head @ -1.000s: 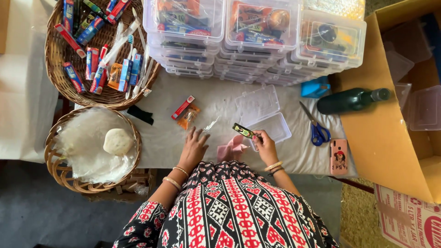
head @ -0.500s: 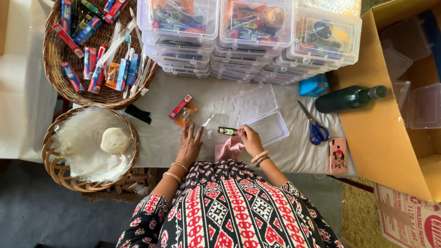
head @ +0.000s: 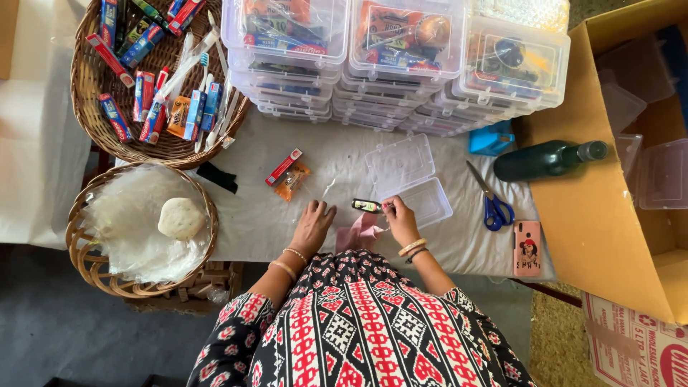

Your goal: The person packs small toiletry items, including toothbrushes, toothpaste tubes and small packaged goods, from a wicker basket into clear plastic storage boxes. They open a plastic box, place items inside one at a time, close the lid, and set filled boxes into a larger cardboard box.

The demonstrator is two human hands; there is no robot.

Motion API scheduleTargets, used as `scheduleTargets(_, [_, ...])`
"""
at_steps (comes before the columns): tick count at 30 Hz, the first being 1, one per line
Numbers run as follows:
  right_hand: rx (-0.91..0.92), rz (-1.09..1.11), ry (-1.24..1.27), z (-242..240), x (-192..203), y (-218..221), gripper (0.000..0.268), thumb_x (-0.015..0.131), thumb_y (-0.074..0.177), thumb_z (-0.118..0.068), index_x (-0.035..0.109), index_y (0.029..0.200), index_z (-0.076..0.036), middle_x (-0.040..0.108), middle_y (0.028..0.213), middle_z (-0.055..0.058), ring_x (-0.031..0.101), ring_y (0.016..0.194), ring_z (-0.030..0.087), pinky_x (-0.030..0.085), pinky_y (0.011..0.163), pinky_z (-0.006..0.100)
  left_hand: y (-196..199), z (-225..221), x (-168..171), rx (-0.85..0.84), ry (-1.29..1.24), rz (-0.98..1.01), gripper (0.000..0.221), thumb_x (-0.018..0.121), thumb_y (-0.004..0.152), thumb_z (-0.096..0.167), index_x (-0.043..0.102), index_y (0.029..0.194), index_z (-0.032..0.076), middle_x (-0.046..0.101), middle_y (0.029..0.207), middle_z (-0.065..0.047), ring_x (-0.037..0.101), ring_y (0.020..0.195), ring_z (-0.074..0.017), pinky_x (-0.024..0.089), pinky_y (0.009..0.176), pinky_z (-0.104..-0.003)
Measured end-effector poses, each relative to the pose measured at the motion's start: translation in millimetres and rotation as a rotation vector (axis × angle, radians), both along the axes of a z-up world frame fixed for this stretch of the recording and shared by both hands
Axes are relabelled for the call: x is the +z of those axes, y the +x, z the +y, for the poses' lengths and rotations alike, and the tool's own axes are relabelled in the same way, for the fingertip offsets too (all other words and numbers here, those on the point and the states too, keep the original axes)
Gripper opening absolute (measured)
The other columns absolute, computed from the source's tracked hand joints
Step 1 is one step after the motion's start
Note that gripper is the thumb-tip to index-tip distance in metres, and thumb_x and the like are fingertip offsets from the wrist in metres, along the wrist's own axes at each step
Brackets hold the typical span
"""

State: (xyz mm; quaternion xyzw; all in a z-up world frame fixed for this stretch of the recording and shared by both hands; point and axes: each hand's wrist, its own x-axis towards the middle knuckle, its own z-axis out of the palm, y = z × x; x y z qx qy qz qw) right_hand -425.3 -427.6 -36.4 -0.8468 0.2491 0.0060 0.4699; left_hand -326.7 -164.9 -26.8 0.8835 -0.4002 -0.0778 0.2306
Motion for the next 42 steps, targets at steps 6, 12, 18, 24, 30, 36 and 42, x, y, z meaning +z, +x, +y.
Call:
scheduleTargets(6, [-0.071,-0.001,0.281,0.8,-16.3,-5.5,0.011,0.061,0.101,-0.014,0.065,0.107,-0.006,0.066,0.076,0.001,0.059,0.06,0.006,0.05,0.05,0.024,5.2,-5.5,-10.5,0.017,-0.061,-0.009,0.03,0.06,0.081,0.007,0.064,0.111,0.009,0.057,0.105,-0.01,0.054,0.107,-0.0312,0.048,0.091,-0.043])
scheduleTargets(12, [-0.073,0.032,0.361,6.5,-13.6,-1.9,0.013,0.061,0.102,-0.015,0.067,0.107,-0.004,0.064,0.074,0.001,0.057,0.057,0.005,0.048,0.05,0.022,6.0,-7.6,0.4,0.124,-0.104,0.034,0.015,0.066,0.087,0.014,0.063,0.101,0.01,0.06,0.099,-0.009,0.056,0.101,-0.0323,0.049,0.086,-0.045])
scheduleTargets(18, [-0.136,0.006,0.363,-6.7,-13.4,3.7,0.013,0.06,0.103,-0.016,0.067,0.108,-0.005,0.066,0.076,0.001,0.054,0.057,0.004,0.046,0.049,0.021,5.4,-6.7,6.8,0.219,-0.155,0.049,0.017,0.071,0.086,0.019,0.061,0.096,0.01,0.061,0.1,-0.008,0.058,0.101,-0.0327,0.052,0.08,-0.045])
scheduleTargets(24, [-0.073,0.055,0.481,-10.5,-12.4,1.8,0.015,0.057,0.104,-0.016,0.067,0.108,-0.006,0.066,0.078,0.001,0.053,0.059,0.003,0.046,0.05,0.02,6.6,-7.6,12.2,0.302,-0.16,0.112,0.017,0.073,0.087,0.02,0.062,0.094,0.009,0.062,0.101,-0.007,0.059,0.099,-0.0316,0.052,0.078,-0.045])
scheduleTargets(30, [-0.085,0.013,0.598,5.7,-6.0,11.5,0.016,0.056,0.106,-0.016,0.067,0.109,-0.005,0.064,0.079,0.0,0.053,0.062,0.003,0.046,0.052,0.02,9.5,-11.3,18.1,0.222,-0.185,0.109,0.021,0.075,0.084,0.021,0.062,0.095,0.009,0.061,0.104,-0.008,0.058,0.101,-0.0317,0.052,0.081,-0.045])
scheduleTargets(36, [-0.088,-0.004,0.432,-1.1,8.0,19.1,0.015,0.057,0.105,-0.017,0.067,0.109,-0.006,0.065,0.078,-0.001,0.052,0.06,0.003,0.045,0.05,0.02,14.9,-11.8,14.5,0.216,-0.202,0.09,0.019,0.074,0.087,0.021,0.063,0.097,0.009,0.062,0.106,-0.008,0.058,0.104,-0.0315,0.052,0.079,-0.044])
scheduleTargets(42, [-0.163,-0.023,0.44,-14.8,15.6,19.2,0.015,0.056,0.106,-0.019,0.066,0.107,-0.007,0.067,0.078,0.0,0.05,0.059,0.002,0.043,0.048,0.019,14.9,-13.8,10.4,0.241,-0.158,0.114,0.016,0.072,0.088,0.019,0.062,0.097,0.009,0.062,0.101,-0.008,0.059,0.104,-0.0307,0.054,0.077,-0.044])
